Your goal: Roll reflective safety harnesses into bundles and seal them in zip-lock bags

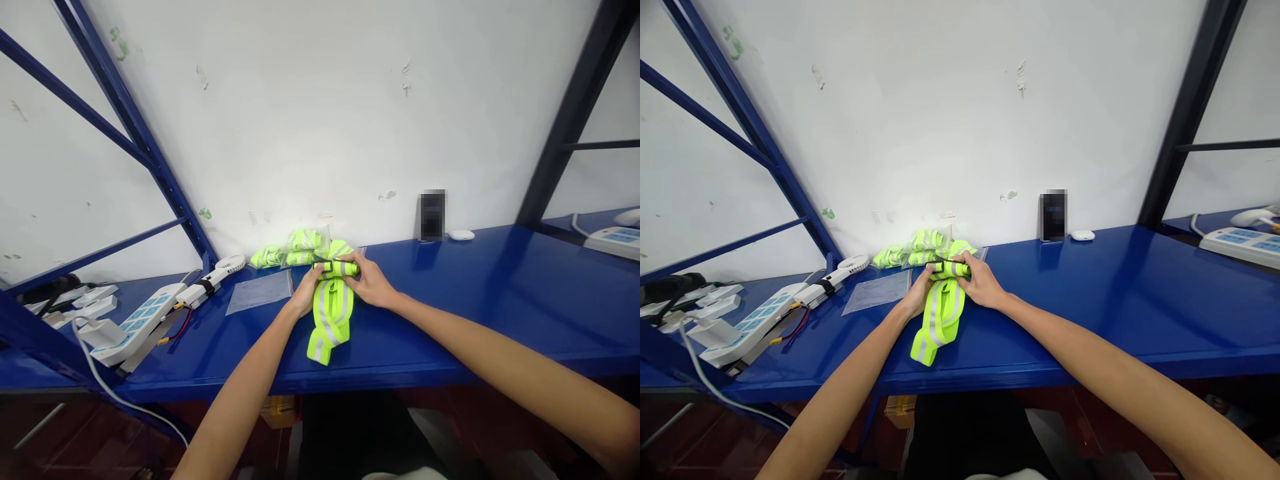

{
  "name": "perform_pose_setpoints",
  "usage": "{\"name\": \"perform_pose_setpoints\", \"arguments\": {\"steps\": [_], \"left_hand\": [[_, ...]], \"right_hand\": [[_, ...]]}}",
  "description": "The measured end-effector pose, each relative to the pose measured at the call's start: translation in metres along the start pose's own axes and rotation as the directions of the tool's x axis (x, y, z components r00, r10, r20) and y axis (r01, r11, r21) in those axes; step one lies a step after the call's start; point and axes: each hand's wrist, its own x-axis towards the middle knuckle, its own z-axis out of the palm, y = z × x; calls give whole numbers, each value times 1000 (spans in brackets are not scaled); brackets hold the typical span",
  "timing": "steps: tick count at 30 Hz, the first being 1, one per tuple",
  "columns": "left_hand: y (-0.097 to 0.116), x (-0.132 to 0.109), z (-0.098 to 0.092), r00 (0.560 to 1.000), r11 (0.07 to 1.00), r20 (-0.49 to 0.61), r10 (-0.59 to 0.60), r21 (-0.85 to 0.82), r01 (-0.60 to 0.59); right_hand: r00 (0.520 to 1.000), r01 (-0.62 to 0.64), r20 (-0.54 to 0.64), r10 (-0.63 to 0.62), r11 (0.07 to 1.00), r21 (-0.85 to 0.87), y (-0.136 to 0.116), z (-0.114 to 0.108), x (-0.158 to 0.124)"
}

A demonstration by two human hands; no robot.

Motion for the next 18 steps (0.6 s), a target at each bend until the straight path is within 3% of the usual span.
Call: {"name": "perform_pose_setpoints", "arguments": {"steps": [2, 6, 8, 10, 12, 14, 16, 18], "left_hand": [[0, 0, 3, 1000, 999, 8, -4, -47, 5], [-2, 1, 4, 994, 1000, -111, -25, -9, 24], [-1, 1, 2, 991, 1000, -136, -1, 10, 2], [1, 0, 1, 993, 999, -118, 30, 19, -28], [3, -2, 1, 995, 999, -87, 51, 21, -49], [6, -5, 2, 997, 998, -55, 63, 23, -61], [7, -7, 2, 998, 998, -21, 59, 20, -59], [7, -8, 2, 999, 999, 8, 52, 13, -52]], "right_hand": [[999, 39, 23, -39, 999, 20, 1, 2, 0], [997, 9, 76, -17, 995, 101, 5, -1, 0], [993, -54, 115, 35, 985, 161, 7, -3, 1], [975, -199, 147, 166, 947, 253, 8, -3, 2], [909, -416, 175, 378, 822, 389, 10, -2, 4], [796, -589, 251, 550, 611, 529, 11, -1, 6], [712, -668, 359, 603, 426, 610, 9, -2, 7], [684, -694, 429, 590, 346, 631, 6, -4, 8]]}}
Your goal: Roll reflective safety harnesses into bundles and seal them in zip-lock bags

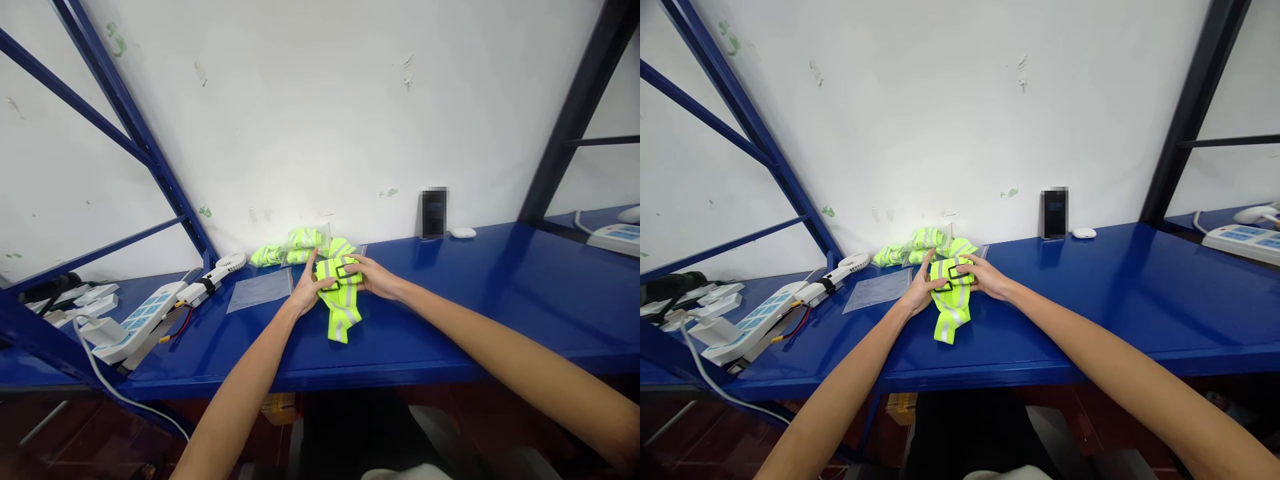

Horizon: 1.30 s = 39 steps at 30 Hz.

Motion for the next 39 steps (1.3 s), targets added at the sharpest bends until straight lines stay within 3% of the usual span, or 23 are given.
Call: {"name": "perform_pose_setpoints", "arguments": {"steps": [6, 11, 16, 20, 22, 24, 26, 33, 39], "left_hand": [[-5, 5, -1, 999, 1000, -34, -2, -27, 1], [-8, 6, -1, 1000, 1000, 18, 10, -11, -10], [-10, 7, 0, 999, 996, 5, -37, -75, 38], [-7, 6, -1, 997, 991, -37, -74, -117, 69], [-4, 4, -2, 995, 984, 7, -102, -149, 102], [0, 1, -2, 987, 973, 79, -138, -174, 150], [1, -1, -1, 976, 965, 124, -178, -174, 198], [-2, 1, -3, 985, 975, -54, -164, -161, 153], [2, -2, -4, 997, 991, 14, -79, -107, 80]], "right_hand": [[998, 55, 23, -55, 998, -28, -8, 2, -6], [971, 239, 21, -239, 953, -187, -4, 0, -4], [852, 484, 64, -519, 738, -470, -1, -1, -4], [793, 516, 132, -594, 542, -663, -1, 3, -10], [751, 559, 218, -624, 424, -712, 0, 5, -13], [721, 605, 299, -626, 356, -712, 1, 7, -15], [725, 623, 352, -592, 345, -702, 3, 8, -15], [761, 622, 478, -439, 280, -732, 0, 6, -20], [702, 651, 560, -441, 78, -755, 2, 4, -18]]}}
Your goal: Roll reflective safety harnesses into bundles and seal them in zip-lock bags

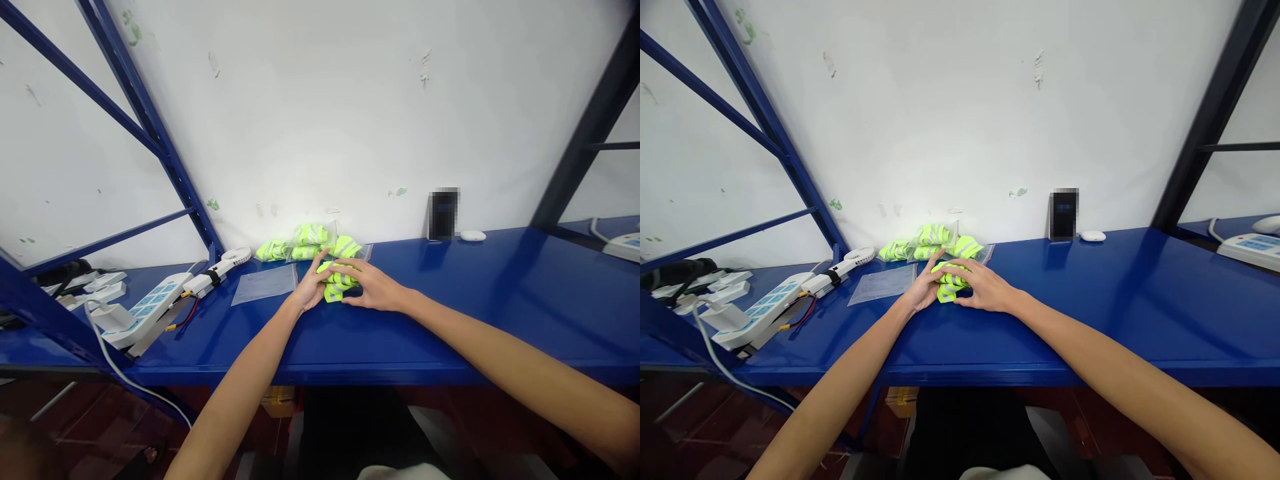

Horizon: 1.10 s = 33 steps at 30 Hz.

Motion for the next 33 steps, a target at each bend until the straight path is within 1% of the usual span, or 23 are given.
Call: {"name": "perform_pose_setpoints", "arguments": {"steps": [4, 6, 12, 15, 18, 20, 22, 25, 27, 29, 31, 33], "left_hand": [[-1, 2, 0, 1000, 999, 1, 26, 21, -26], [-3, 4, -1, 1000, 999, 1, 26, 23, -26], [-7, 6, -2, 998, 999, 43, -42, 33, 41], [-8, 6, 0, 998, 999, 54, -30, 19, 29], [-8, 7, 3, 999, 1000, 45, -4, 18, 3], [-8, 7, 4, 1000, 1000, 27, -10, 16, 10], [-5, 7, 4, 998, 998, 22, -57, -10, 58], [-2, 6, 4, 980, 984, 91, -174, -27, 177], [-1, 5, 3, 968, 980, 153, -198, 14, 199], [-2, 4, 4, 967, 981, 175, -184, 86, 171], [-6, 4, 5, 974, 975, 147, -170, 168, 145], [-9, 5, 7, 984, 965, 96, -147, 231, 122]], "right_hand": [[997, 71, 9, -70, 989, -131, 6, 1, 3], [997, 80, 14, -79, 983, -164, 8, 0, 5], [999, 17, -34, -25, 975, -224, 6, 4, 5], [997, -19, -73, 2, 974, -227, 2, 6, 5], [986, -68, -158, 42, 984, -166, -2, 8, 8], [976, -101, -204, 75, 988, -120, -3, 10, 9], [963, -137, -245, 116, 988, -70, -3, 11, 10], [933, -194, -303, 196, 980, 35, -2, 10, 9], [904, -237, -338, 261, 965, 111, 0, 7, 9], [871, -281, -365, 330, 942, 183, 2, 3, 8], [842, -315, -373, 389, 917, 245, 5, 0, 8], [831, -331, -362, 423, 898, 290, 8, -2, 8]]}}
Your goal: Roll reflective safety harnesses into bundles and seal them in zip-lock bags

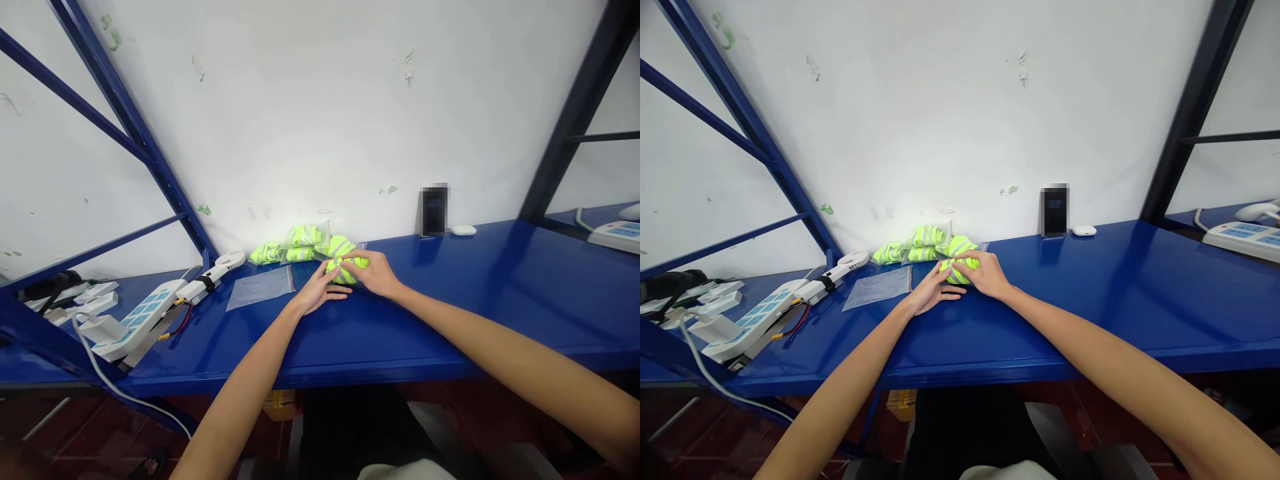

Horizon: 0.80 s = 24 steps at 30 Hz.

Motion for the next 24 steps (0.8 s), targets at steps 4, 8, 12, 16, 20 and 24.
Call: {"name": "perform_pose_setpoints", "arguments": {"steps": [4, 8, 12, 16, 20, 24], "left_hand": [[-6, 4, 2, 996, 999, -79, 35, 40, -32], [-9, 8, 1, 990, 999, -131, 54, 4, -54], [-10, 7, 4, 986, 996, -154, 61, 70, -51], [-6, 1, 3, 947, 843, -187, 261, 523, -129], [8, -4, -17, 839, 428, -137, 527, 895, -123], [25, -10, -54, 788, 201, -126, 602, 980, 4]], "right_hand": [[1000, -2, 26, 2, 1000, 24, 2, 3, -1], [1000, 26, -14, -26, 998, -58, -5, 13, -6], [997, -1, -75, -3, 998, -55, -11, 17, -5], [992, -75, -101, 80, 996, 54, -7, 6, 3], [962, -182, -171, 211, 968, 173, 3, -9, 11], [943, -224, -204, 263, 955, 195, 8, -18, 16]]}}
